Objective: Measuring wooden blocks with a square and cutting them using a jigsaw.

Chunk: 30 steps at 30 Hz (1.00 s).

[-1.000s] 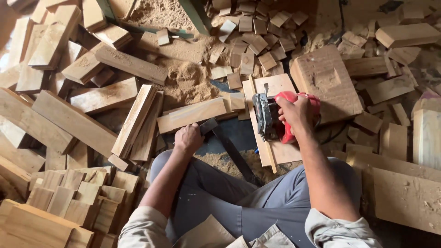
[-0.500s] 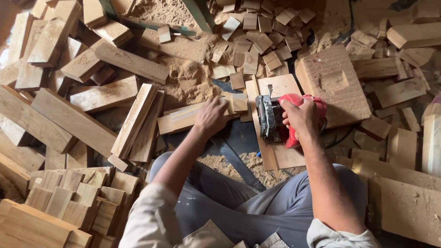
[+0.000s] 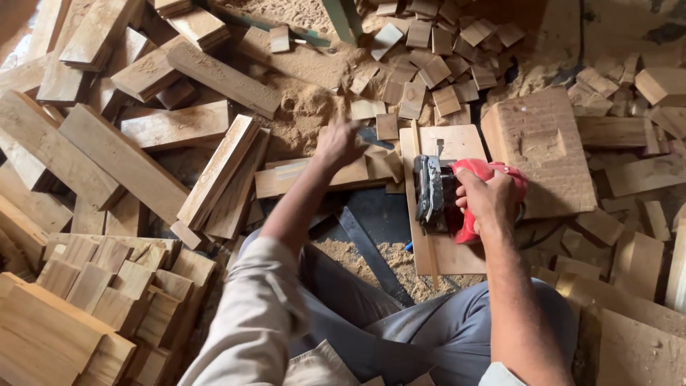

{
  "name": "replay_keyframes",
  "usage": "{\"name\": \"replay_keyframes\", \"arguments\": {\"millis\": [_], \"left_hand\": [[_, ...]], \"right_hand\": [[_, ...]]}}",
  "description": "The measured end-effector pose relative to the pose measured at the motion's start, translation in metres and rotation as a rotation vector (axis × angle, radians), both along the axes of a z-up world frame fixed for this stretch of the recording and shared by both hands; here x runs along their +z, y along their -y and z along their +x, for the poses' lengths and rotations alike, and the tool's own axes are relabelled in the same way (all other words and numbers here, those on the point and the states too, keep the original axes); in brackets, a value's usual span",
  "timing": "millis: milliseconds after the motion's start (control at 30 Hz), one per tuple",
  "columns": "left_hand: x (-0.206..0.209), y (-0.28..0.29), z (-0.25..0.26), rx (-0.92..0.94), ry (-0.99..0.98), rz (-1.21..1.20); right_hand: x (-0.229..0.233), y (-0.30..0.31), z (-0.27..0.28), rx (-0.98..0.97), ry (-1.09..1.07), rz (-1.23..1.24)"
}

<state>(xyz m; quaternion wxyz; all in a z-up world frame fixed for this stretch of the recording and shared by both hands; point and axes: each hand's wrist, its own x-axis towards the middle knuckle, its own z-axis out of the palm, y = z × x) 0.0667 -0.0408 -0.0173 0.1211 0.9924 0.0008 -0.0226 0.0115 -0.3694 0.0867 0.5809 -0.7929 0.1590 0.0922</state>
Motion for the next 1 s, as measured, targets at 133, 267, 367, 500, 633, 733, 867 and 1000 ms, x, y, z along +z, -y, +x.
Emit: {"name": "replay_keyframes", "arguments": {"millis": [133,267,367,500,633,733,867,1000], "left_hand": [[0.038,-0.002,-0.076,-0.053,-0.443,0.213],[-0.022,-0.040,-0.080,-0.161,-0.091,0.222],[0.027,-0.035,-0.071,-0.232,-0.367,0.085],[0.069,-0.032,-0.083,0.009,-0.098,-0.054],[0.046,-0.037,-0.080,0.044,0.088,-0.200],[0.014,-0.053,-0.068,0.053,0.043,-0.187],[-0.041,-0.077,-0.046,-0.041,-0.298,0.111],[0.003,-0.044,-0.070,-0.165,0.228,0.125]], "right_hand": [[-0.001,-0.001,0.000,0.002,-0.006,0.015],[-0.004,-0.001,0.000,-0.006,0.009,0.020],[0.001,-0.001,0.000,-0.003,0.019,0.002],[0.000,-0.005,0.002,-0.014,-0.002,-0.017],[-0.004,0.001,0.004,-0.021,0.022,-0.038],[-0.005,-0.001,0.000,-0.019,-0.004,0.047],[-0.004,-0.001,0.001,-0.016,0.001,0.011],[0.003,-0.003,0.000,-0.026,0.001,0.049]]}}
